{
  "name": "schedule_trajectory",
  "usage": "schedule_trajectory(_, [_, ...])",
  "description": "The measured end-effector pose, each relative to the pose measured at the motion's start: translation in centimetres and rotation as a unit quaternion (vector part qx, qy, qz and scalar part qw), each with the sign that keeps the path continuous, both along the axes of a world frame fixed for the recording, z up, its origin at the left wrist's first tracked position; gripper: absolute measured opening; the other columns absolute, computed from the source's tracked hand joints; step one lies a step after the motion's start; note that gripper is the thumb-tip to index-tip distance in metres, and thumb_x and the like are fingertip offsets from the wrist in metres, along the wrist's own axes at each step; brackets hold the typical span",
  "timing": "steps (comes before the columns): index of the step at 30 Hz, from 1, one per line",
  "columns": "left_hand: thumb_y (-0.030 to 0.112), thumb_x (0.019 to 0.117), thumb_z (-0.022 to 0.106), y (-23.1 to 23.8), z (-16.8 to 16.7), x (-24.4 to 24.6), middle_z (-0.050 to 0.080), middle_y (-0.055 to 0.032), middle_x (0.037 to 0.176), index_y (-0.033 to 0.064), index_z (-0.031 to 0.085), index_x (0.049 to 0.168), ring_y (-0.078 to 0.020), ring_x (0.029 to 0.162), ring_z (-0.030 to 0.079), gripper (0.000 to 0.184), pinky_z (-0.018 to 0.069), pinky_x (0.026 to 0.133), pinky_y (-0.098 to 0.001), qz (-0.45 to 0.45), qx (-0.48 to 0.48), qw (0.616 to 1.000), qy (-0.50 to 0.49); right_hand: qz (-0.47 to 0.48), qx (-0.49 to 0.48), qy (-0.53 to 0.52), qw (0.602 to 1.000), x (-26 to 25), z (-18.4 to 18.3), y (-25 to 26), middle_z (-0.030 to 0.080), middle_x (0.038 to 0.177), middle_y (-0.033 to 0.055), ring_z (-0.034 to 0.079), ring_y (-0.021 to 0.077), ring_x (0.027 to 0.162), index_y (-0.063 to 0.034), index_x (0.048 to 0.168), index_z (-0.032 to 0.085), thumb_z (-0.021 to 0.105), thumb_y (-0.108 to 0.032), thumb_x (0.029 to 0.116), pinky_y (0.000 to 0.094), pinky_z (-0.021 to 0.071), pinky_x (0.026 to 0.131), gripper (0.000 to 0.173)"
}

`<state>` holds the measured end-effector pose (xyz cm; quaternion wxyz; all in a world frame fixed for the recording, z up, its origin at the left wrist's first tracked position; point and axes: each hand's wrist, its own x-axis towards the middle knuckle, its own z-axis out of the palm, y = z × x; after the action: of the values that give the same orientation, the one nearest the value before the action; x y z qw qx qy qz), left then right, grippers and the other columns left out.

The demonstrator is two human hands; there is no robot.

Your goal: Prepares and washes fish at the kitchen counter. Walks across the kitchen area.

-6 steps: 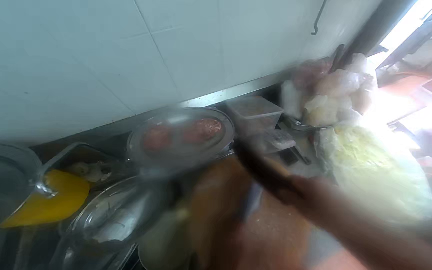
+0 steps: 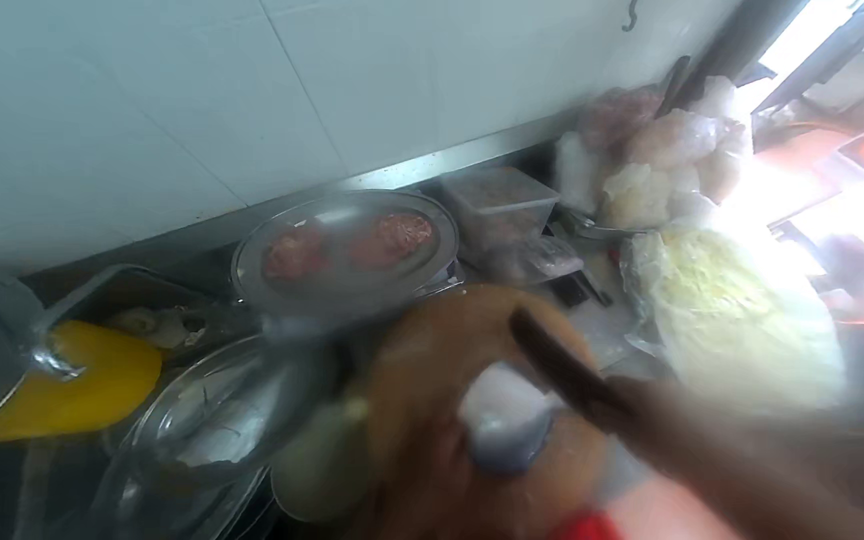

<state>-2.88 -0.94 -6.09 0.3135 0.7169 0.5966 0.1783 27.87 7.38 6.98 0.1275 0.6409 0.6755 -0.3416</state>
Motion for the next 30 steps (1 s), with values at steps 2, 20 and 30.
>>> schedule_trajectory(2, [0.021, 0.0893, 0.060, -1.0, 0.2, 0.7, 0.069, -0.0048, 0.121, 0.0105, 0.077, 0.105, -0.0204, 0.118, 0.060, 0.025, 0.0481, 0.101, -0.0425, 0.076, -0.053, 0.990, -0.105, -0.001, -0.032, -0.048, 0.998, -1.7, -2.5, -1.4, 0.069, 0.086, 0.0115, 0.070, 0.0317, 0.083, -0.0133, 0.110, 0.066, 0.052, -0.044, 0.1035, 0.0553, 0.0565, 0.073, 0.035])
schedule_trajectory(20, [0.028, 0.1052, 0.057, -3.8, 1.2, 4.4, 0.071, -0.0132, 0.087, -0.0034, 0.067, 0.102, -0.0246, 0.081, 0.072, 0.033, 0.0625, 0.077, -0.0414, 0.343, -0.260, 0.805, -0.409, 0.037, -0.011, 0.045, 0.998, -3.5, -3.9, -9.0, 0.067, 0.078, 0.0112, 0.070, 0.0319, 0.075, -0.0113, 0.105, 0.065, 0.048, -0.042, 0.1035, 0.0536, 0.0564, 0.064, 0.035])
schedule_trajectory(30, [0.022, 0.1063, 0.054, -3.7, 1.4, 5.5, 0.071, -0.0145, 0.086, -0.0056, 0.064, 0.111, -0.0258, 0.078, 0.073, 0.029, 0.0639, 0.075, -0.0424, 0.369, -0.261, 0.796, -0.402, -0.016, 0.030, 0.067, 0.997, -1.6, -5.9, -13.3, 0.063, 0.069, 0.0090, 0.067, 0.0292, 0.065, -0.0118, 0.097, 0.064, 0.049, -0.043, 0.1037, 0.0513, 0.0547, 0.056, 0.035])
